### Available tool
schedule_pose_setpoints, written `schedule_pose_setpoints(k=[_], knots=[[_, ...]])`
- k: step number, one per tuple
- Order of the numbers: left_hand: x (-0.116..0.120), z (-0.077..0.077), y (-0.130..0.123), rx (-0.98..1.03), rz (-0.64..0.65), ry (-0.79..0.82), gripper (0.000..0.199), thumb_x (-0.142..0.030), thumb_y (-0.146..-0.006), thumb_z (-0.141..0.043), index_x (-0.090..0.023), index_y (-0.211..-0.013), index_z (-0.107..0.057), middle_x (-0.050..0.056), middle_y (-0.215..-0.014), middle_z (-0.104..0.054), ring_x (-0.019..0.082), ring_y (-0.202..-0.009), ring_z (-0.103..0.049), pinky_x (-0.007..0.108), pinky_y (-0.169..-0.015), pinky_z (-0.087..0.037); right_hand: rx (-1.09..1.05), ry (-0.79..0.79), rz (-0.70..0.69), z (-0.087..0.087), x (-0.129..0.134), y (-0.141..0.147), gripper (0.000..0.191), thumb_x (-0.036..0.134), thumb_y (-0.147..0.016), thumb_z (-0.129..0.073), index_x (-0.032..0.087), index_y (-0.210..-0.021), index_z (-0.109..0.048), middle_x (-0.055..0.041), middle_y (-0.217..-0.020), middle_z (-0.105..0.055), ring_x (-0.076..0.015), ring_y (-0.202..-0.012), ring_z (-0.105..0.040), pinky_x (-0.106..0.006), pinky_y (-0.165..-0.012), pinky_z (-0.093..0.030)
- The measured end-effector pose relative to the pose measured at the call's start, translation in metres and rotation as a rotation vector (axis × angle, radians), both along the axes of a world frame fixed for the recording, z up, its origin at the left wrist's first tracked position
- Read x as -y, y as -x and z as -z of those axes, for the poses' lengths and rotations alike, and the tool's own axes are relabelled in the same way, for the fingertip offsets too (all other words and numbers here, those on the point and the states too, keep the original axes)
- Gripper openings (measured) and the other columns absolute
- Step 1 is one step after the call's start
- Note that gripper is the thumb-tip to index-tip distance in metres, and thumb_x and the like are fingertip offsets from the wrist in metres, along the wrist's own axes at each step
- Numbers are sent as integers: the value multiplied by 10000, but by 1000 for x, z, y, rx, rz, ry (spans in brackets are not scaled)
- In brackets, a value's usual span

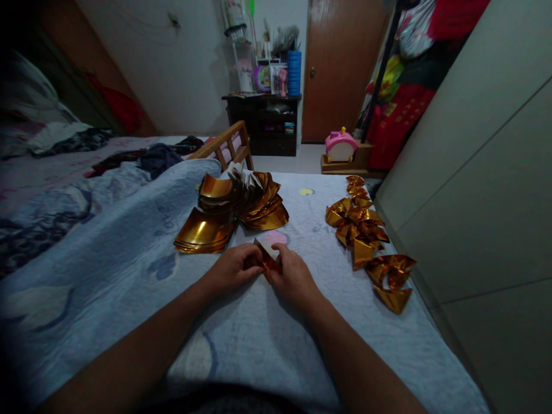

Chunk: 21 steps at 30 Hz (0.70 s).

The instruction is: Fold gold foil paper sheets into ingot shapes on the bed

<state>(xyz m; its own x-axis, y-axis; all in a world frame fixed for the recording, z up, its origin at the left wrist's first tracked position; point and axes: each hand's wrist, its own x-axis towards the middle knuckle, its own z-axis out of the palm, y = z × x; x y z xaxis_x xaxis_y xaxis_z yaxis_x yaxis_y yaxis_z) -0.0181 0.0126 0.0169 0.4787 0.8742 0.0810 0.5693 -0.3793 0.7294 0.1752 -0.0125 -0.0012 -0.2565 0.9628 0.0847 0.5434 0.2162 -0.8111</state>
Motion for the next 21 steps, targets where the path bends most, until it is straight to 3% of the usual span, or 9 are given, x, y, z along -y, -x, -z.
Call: schedule_pose_setpoints(k=[6,11,15,18,21], knots=[[0,-1,1,59,-75,-20,129,-176,-773,-665,-187,-857,-568,-29,-756,-563,134,-679,-522,253,-635,-386,-143,9,64,-9,-1,-5,217,181,-780,-602,202,-991,-648,-5,-811,-680,-161,-708,-600,-269,-669,-441],[-2,4,2,168,-157,-49,179,-262,-800,-696,-193,-888,-556,-2,-867,-565,144,-769,-528,266,-692,-433,-253,48,88,-15,-1,-6,79,219,-769,-567,192,-795,-636,11,-690,-596,-138,-624,-518,-254,-589,-398],[-5,9,3,307,-277,26,455,-350,-762,-757,-218,-1123,-514,40,-1099,-561,134,-818,-536,253,-689,-458,-415,152,38,-15,-1,-7,80,260,-770,-595,192,-803,-621,10,-691,-599,-139,-624,-530,-256,-584,-414],[-6,10,3,400,-235,123,598,-367,-759,-762,-250,-1267,-470,87,-1288,-514,167,-946,-555,267,-726,-496,-515,214,-38,-15,0,-7,153,277,-776,-627,184,-894,-654,-13,-777,-662,-157,-690,-588,-277,-638,-464],[-5,9,4,447,-150,180,548,-337,-794,-739,-286,-1285,-500,89,-1370,-480,215,-1125,-534,325,-857,-525,-591,276,-109,-15,0,-6,224,286,-767,-662,188,-967,-673,-33,-856,-703,-176,-760,-633,-304,-697,-506]])
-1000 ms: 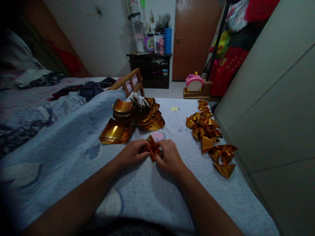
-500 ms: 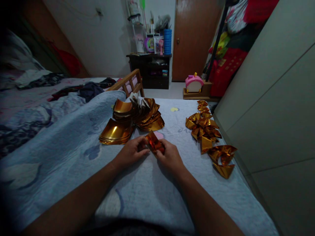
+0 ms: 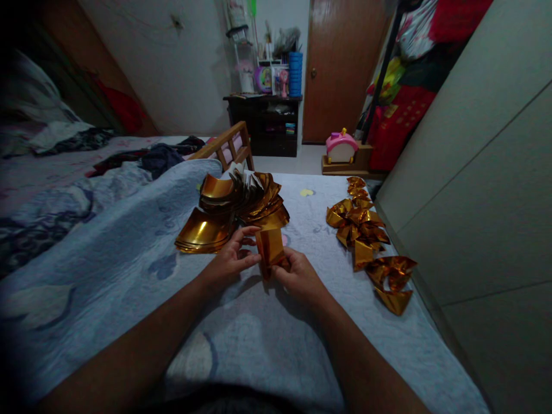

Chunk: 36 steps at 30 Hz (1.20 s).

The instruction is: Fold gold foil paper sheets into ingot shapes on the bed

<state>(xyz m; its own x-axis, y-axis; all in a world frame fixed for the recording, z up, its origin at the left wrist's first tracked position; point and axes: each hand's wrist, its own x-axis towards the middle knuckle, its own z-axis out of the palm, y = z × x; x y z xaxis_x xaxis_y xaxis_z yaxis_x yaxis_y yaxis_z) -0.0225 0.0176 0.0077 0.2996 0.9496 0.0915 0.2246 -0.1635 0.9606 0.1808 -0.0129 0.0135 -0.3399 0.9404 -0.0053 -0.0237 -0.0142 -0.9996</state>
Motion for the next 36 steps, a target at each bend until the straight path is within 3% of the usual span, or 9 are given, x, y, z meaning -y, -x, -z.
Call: schedule_pose_setpoints(k=[3,8,10,14,18,22,25,29,36], knots=[[1,0,2,18,63,-9,453,-303,-822,-721,-322,-1241,-550,70,-1432,-440,238,-1237,-496,389,-975,-506,-37,47,-31,1,0,0,236,287,-758,-675,199,-977,-670,-39,-873,-709,-178,-767,-647,-317,-715,-522],[-1,1,4,70,67,-99,672,-311,-784,-774,-347,-1377,-460,83,-1505,-384,286,-1351,-434,437,-1041,-475,-30,48,-101,2,1,-3,240,273,-754,-662,200,-983,-660,-40,-885,-700,-165,-740,-633,-311,-701,-510],[-1,-2,5,75,99,-137,602,-318,-780,-778,-328,-1324,-519,79,-1491,-408,289,-1378,-420,446,-1082,-443,-17,53,-119,3,1,-3,226,263,-748,-654,196,-964,-659,-35,-863,-694,-156,-712,-617,-298,-677,-496],[0,-10,5,6,123,-163,275,-338,-806,-749,-236,-1042,-651,85,-1293,-563,264,-1269,-518,447,-1116,-400,-27,73,-138,1,1,-3,232,262,-728,-668,189,-948,-655,-25,-821,-680,-148,-679,-595,-286,-654,-481],[0,-12,5,45,108,-128,190,-350,-830,-727,-205,-938,-666,62,-1039,-645,232,-1056,-607,419,-1014,-466,-22,90,-99,-3,2,-7,246,276,-738,-688,187,-965,-655,-1,-770,-638,-126,-632,-551,-243,-583,-440],[2,-9,4,156,58,21,233,-396,-814,-760,-184,-870,-681,40,-876,-681,199,-859,-642,364,-845,-528,-35,79,-48,-1,1,-12,237,319,-758,-741,188,-936,-655,6,-789,-626,-119,-661,-562,-224,-587,-441],[5,-9,0,355,6,212,325,-408,-753,-823,-159,-901,-675,44,-850,-713,180,-751,-668,306,-712,-545,-141,94,-121,-1,-1,-9,391,372,-738,-810,195,-1055,-665,-34,-936,-686,-168,-815,-641,-280,-730,-516],[6,-12,-5,588,6,349,373,-330,-715,-866,-156,-986,-678,51,-904,-755,184,-749,-711,297,-723,-564,-310,104,-229,-4,0,-5,574,377,-710,-852,231,-1227,-651,-67,-1111,-702,-230,-1030,-656,-389,-957,-501],[5,-9,-8,763,170,596,369,-317,-706,-880,-128,-969,-701,61,-843,-763,175,-706,-717,259,-700,-567,-323,117,-84,2,1,-12,297,335,-768,-758,233,-1046,-734,-17,-893,-698,-169,-826,-626,-306,-807,-498]])
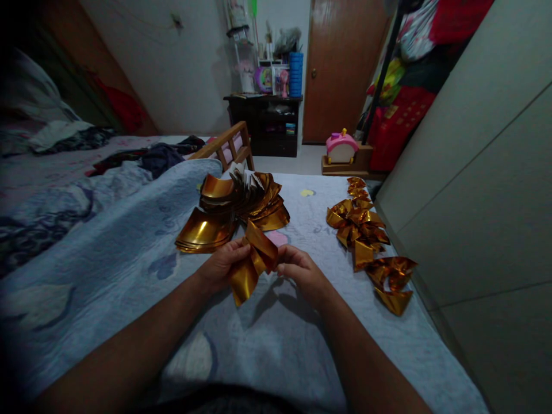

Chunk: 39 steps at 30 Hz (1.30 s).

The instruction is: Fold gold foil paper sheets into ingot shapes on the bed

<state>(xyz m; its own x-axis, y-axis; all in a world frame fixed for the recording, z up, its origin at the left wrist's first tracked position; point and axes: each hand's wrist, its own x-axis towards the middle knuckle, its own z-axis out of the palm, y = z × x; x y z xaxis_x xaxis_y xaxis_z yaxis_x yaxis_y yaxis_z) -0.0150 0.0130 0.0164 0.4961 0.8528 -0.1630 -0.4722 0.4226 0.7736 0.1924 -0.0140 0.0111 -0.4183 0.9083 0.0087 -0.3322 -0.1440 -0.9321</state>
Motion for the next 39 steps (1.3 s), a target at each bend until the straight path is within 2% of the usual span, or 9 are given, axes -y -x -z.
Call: schedule_pose_setpoints(k=[3,6,8,15,23,28,31,35,39], knots=[[3,3,-4,51,128,65,408,-322,-701,-888,-119,-1004,-704,76,-871,-766,171,-727,-722,250,-717,-573,79,-24,60,3,-2,3,284,320,-782,-763,262,-1056,-717,-20,-990,-690,-178,-904,-631,-317,-852,-510],[8,5,-9,44,251,102,337,-335,-761,-844,-100,-955,-701,91,-847,-757,167,-694,-712,250,-690,-566,80,-62,59,3,-2,8,514,301,-692,-851,304,-1175,-672,-44,-1221,-655,-226,-1114,-609,-349,-944,-514],[11,7,-12,22,295,118,323,-352,-789,-819,-95,-945,-700,93,-825,-747,161,-674,-702,242,-671,-557,34,-53,14,4,-2,10,636,285,-652,-885,316,-1236,-636,-55,-1329,-608,-235,-1153,-604,-365,-965,-517],[14,5,-15,-119,337,79,319,-340,-771,-823,-107,-945,-693,28,-693,-671,98,-527,-594,193,-523,-450,-33,-6,-147,5,-1,9,419,351,-747,-848,253,-1109,-661,-50,-1106,-668,-181,-931,-664,-334,-823,-562],[11,5,-16,-233,246,-20,499,-482,-647,-885,-118,-930,-694,25,-741,-630,98,-584,-556,220,-561,-403,-34,-16,-14,4,-3,10,281,350,-677,-892,222,-809,-680,-58,-1188,-624,-193,-944,-638,-319,-754,-553],[8,2,-17,-299,182,-129,544,-542,-592,-898,-114,-866,-702,22,-758,-620,98,-624,-531,222,-587,-368,16,-54,36,-1,-5,6,255,288,-651,-899,208,-717,-665,-45,-1189,-621,-202,-1074,-603,-318,-891,-496],[8,0,-18,-307,117,-121,533,-505,-571,-918,-120,-863,-693,11,-755,-620,96,-625,-532,221,-604,-380,47,-52,45,-4,-5,5,230,283,-669,-875,217,-796,-695,-38,-1106,-640,-169,-926,-611,-292,-792,-492],[11,-8,-18,-322,73,-85,466,-421,-570,-927,-127,-831,-678,15,-764,-636,105,-638,-553,223,-614,-399,54,10,40,-6,-3,5,351,275,-670,-862,232,-983,-708,2,-906,-648,-128,-735,-575,-259,-673,-462],[14,-12,-16,-309,35,-103,390,-309,-545,-926,-135,-802,-689,13,-737,-654,107,-615,-559,224,-601,-416,94,16,81,-5,-3,4,253,300,-694,-842,216,-890,-705,14,-804,-646,-132,-708,-564,-264,-674,-457]])
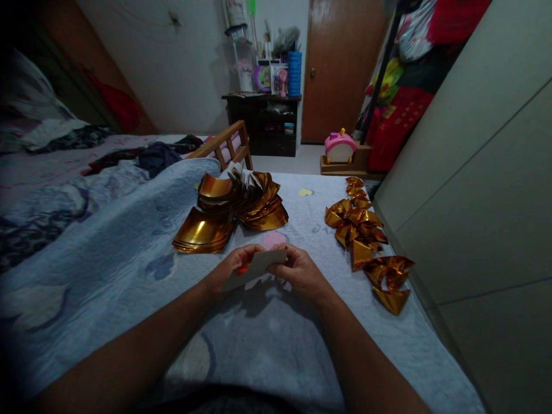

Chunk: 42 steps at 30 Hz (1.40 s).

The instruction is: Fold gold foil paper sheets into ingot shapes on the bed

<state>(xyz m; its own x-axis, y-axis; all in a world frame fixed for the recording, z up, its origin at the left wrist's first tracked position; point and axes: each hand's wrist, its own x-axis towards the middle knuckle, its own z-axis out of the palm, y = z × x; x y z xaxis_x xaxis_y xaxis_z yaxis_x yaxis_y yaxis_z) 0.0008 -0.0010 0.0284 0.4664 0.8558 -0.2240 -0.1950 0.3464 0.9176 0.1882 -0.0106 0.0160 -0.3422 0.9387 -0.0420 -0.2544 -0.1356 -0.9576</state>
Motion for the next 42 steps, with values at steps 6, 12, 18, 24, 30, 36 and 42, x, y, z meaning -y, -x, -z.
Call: schedule_pose_setpoints(k=[6,12,18,24,30,36,42], knots=[[0,9,5,49,-73,-6,491,-569,-689,-809,-117,-869,-741,77,-742,-706,142,-577,-578,244,-559,-429,-37,57,21,5,-3,-2,375,357,-659,-871,192,-964,-727,-35,-875,-729,-184,-789,-633,-311,-736,-499],[-1,6,10,60,-89,-46,744,-771,-708,-683,-83,-986,-747,123,-790,-730,195,-637,-631,260,-563,-443,-24,89,84,6,-4,-1,408,349,-647,-875,187,-989,-724,-42,-910,-746,-193,-811,-652,-311,-739,-506],[-2,7,8,-108,-124,-74,462,-499,-707,-834,-90,-901,-740,72,-729,-707,135,-561,-590,229,-535,-440,3,90,104,7,-4,-1,436,340,-660,-868,182,-1029,-699,-57,-946,-739,-190,-773,-657,-310,-699,-516],[-6,10,9,-134,-130,-52,438,-482,-708,-825,-86,-885,-760,82,-755,-720,144,-602,-600,230,-558,-448,-85,133,158,7,-4,1,465,348,-694,-841,190,-1094,-665,-66,-991,-749,-213,-815,-688,-319,-705,-534],[-8,10,7,-104,-174,-33,429,-441,-730,-804,-102,-988,-754,84,-831,-744,167,-663,-631,258,-628,-474,-47,129,197,7,-5,2,446,328,-680,-841,191,-1048,-627,-68,-975,-757,-230,-856,-705,-308,-704,-528],[-9,9,5,-21,-241,-41,482,-310,-719,-779,-157,-1139,-598,65,-936,-743,175,-724,-668,284,-707,-521,13,156,246,6,-5,2,612,340,-654,-824,243,-1128,-449,23,-799,-718,-171,-637,-653,-270,-587,-490],[-8,10,5,-98,-329,-50,577,-264,-723,-692,-250,-1212,-385,-17,-834,-696,147,-599,-622,230,-567,-467,177,20,296,13,-7,0,472,325,-731,-695,254,-1121,-439,125,-608,-520,-118,-510,-499,-216,-490,-356]])
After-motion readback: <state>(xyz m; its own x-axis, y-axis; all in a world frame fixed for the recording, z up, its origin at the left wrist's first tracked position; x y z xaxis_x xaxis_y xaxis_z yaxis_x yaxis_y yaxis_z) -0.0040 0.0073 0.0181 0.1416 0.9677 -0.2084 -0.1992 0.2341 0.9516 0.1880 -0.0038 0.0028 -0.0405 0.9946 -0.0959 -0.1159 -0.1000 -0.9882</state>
